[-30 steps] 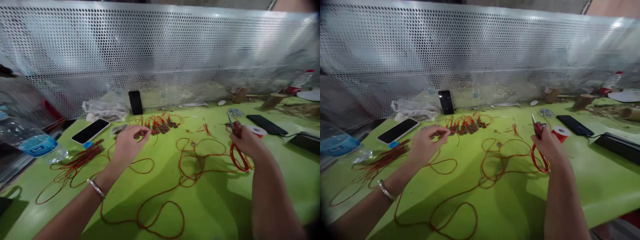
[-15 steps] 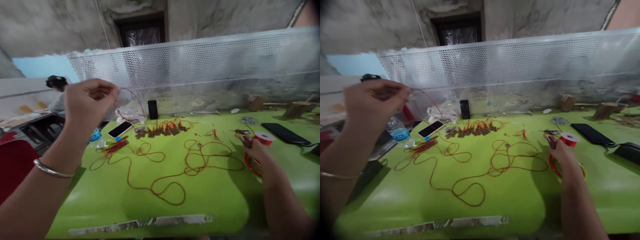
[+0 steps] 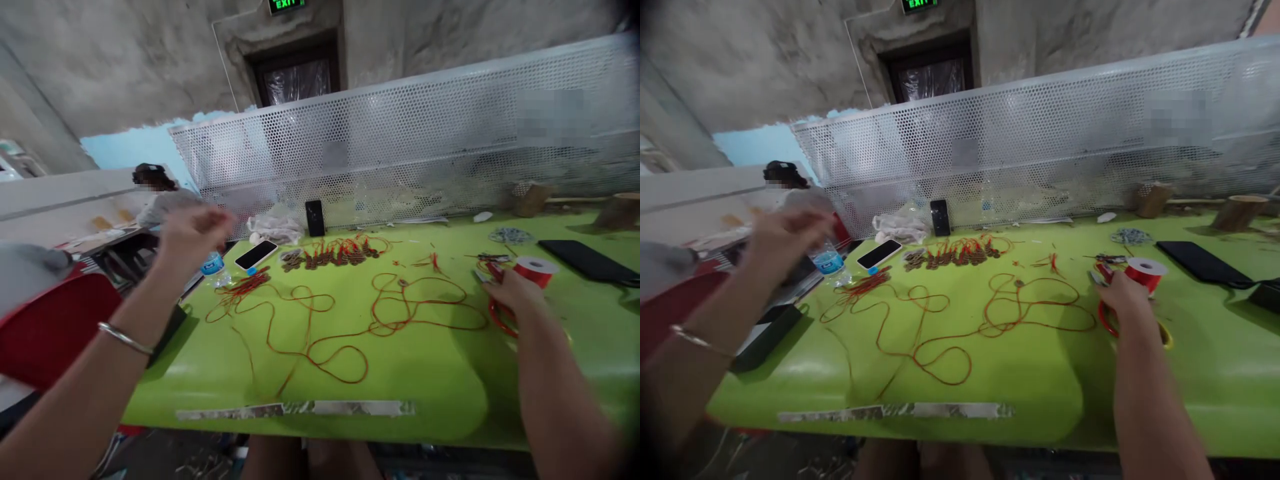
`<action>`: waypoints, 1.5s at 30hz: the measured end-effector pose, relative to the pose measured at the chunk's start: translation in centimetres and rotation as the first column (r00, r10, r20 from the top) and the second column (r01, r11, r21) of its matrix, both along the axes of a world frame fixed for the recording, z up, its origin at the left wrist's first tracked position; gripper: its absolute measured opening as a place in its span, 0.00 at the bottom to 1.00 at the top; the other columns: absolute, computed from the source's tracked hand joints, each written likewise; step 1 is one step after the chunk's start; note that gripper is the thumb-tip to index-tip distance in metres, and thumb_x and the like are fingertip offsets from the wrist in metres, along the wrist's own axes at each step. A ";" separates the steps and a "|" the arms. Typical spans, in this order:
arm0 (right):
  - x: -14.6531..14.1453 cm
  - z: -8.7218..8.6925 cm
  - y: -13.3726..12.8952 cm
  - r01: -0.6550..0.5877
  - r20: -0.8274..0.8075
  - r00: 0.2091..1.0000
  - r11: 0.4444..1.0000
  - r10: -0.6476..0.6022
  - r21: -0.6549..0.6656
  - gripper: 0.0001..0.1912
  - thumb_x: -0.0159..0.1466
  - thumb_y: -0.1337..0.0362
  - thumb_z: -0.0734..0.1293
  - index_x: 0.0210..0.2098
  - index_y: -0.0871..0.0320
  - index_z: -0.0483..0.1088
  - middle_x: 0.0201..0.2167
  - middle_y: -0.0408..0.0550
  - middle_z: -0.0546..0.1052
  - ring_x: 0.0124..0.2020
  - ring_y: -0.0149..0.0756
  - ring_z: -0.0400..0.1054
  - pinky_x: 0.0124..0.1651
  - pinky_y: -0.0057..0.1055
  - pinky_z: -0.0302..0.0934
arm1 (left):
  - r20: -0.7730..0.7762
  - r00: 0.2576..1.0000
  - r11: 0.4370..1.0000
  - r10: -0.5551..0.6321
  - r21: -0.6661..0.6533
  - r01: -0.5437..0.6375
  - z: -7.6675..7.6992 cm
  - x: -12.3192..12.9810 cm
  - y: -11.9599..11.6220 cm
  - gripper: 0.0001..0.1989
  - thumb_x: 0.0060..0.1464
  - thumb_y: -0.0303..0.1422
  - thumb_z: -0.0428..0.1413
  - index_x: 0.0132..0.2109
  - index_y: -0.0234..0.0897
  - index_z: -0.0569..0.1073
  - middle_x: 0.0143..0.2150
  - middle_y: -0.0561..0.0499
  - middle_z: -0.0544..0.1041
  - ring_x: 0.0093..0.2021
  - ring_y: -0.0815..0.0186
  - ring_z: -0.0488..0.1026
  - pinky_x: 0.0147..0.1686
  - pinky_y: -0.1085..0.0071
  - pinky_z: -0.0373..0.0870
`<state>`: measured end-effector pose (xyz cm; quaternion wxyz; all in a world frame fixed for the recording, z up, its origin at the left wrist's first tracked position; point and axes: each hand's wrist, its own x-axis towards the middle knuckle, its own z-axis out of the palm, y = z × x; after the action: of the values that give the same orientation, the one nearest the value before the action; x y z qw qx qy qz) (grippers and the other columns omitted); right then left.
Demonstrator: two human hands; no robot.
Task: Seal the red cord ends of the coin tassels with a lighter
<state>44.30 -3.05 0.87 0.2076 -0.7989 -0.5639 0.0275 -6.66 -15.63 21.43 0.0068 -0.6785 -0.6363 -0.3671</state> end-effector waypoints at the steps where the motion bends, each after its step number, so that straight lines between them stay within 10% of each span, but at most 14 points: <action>1: -0.3 0.3 -0.1 -0.026 0.005 1.000 0.999 0.026 -0.021 0.15 0.56 0.60 0.63 0.32 0.68 0.70 0.27 0.69 0.73 0.28 0.48 0.69 0.28 0.36 0.53 | -0.020 0.999 0.996 -0.035 -0.080 0.033 -2.0 0.6 -0.1 0.15 0.52 0.42 0.52 0.41 0.36 0.74 0.28 0.59 0.74 0.27 0.73 0.71 0.29 0.76 0.66; 8: -4.6 0.4 -0.5 -0.386 -0.031 0.923 0.922 0.385 -0.032 0.08 0.57 0.63 0.63 0.36 0.60 0.65 0.34 0.52 0.75 0.35 0.41 0.68 0.37 0.30 0.56 | -0.025 0.901 0.680 -0.433 -0.665 0.309 -13.2 4.6 -5.1 0.07 0.49 0.34 0.55 0.29 0.38 0.76 0.46 0.47 0.74 0.45 0.63 0.72 0.44 0.70 0.68; 10: -6.2 0.2 -0.7 -0.513 -0.040 0.858 0.858 0.512 -0.021 0.08 0.57 0.64 0.63 0.36 0.60 0.64 0.34 0.52 0.75 0.35 0.40 0.68 0.38 0.30 0.57 | -0.032 0.935 0.723 -0.352 -0.644 0.250 -14.6 5.6 -6.3 0.05 0.48 0.32 0.55 0.28 0.38 0.75 0.44 0.46 0.74 0.45 0.61 0.71 0.45 0.69 0.67; 16: -9.4 -0.1 -1.2 -0.712 -0.096 0.702 0.699 0.705 -0.070 0.10 0.58 0.65 0.62 0.39 0.61 0.64 0.37 0.55 0.74 0.38 0.40 0.68 0.40 0.31 0.58 | 0.246 0.920 0.698 -0.304 -0.601 0.391 -17.2 10.9 -3.6 0.04 0.50 0.31 0.54 0.28 0.38 0.72 0.35 0.49 0.75 0.38 0.64 0.72 0.40 0.71 0.68; 23: -8.8 0.6 -1.9 -0.726 -0.332 0.637 0.686 0.696 0.045 0.10 0.59 0.65 0.59 0.41 0.58 0.64 0.37 0.52 0.76 0.37 0.39 0.70 0.40 0.31 0.61 | 0.565 0.711 0.565 -0.418 -0.451 0.691 -17.9 20.7 4.5 0.05 0.49 0.33 0.58 0.30 0.37 0.74 0.39 0.48 0.75 0.43 0.64 0.71 0.46 0.70 0.66; 26: -7.4 0.9 -1.7 -0.626 -0.456 0.655 0.770 0.603 0.120 0.09 0.60 0.64 0.58 0.40 0.58 0.64 0.40 0.51 0.76 0.38 0.38 0.71 0.39 0.31 0.63 | 0.621 0.637 0.511 -0.457 -0.403 0.760 -16.6 23.1 6.7 0.04 0.49 0.32 0.57 0.30 0.37 0.74 0.41 0.48 0.74 0.42 0.66 0.71 0.40 0.73 0.68; 34: -4.1 1.4 0.2 -0.243 -0.405 0.871 0.960 0.279 0.137 0.05 0.58 0.63 0.61 0.34 0.56 0.62 0.35 0.49 0.78 0.31 0.38 0.72 0.34 0.30 0.62 | 0.315 0.878 0.828 -0.360 -0.326 0.456 -13.9 15.9 11.2 0.09 0.52 0.37 0.52 0.31 0.37 0.73 0.32 0.50 0.74 0.30 0.67 0.70 0.29 0.74 0.67; 45: -5.8 -0.1 6.3 -0.183 -0.016 0.983 0.978 0.182 -0.097 0.04 0.59 0.68 0.62 0.35 0.61 0.65 0.32 0.54 0.76 0.34 0.39 0.70 0.33 0.28 0.53 | 0.187 0.942 0.874 -0.279 -0.357 0.330 -17.0 6.1 7.8 0.14 0.48 0.46 0.55 0.28 0.41 0.75 0.26 0.53 0.76 0.24 0.68 0.72 0.24 0.78 0.69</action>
<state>38.45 3.25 0.81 0.1668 -0.7529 -0.6320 0.0772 -0.56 -7.86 4.45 -0.2252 -0.7332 -0.5796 -0.2752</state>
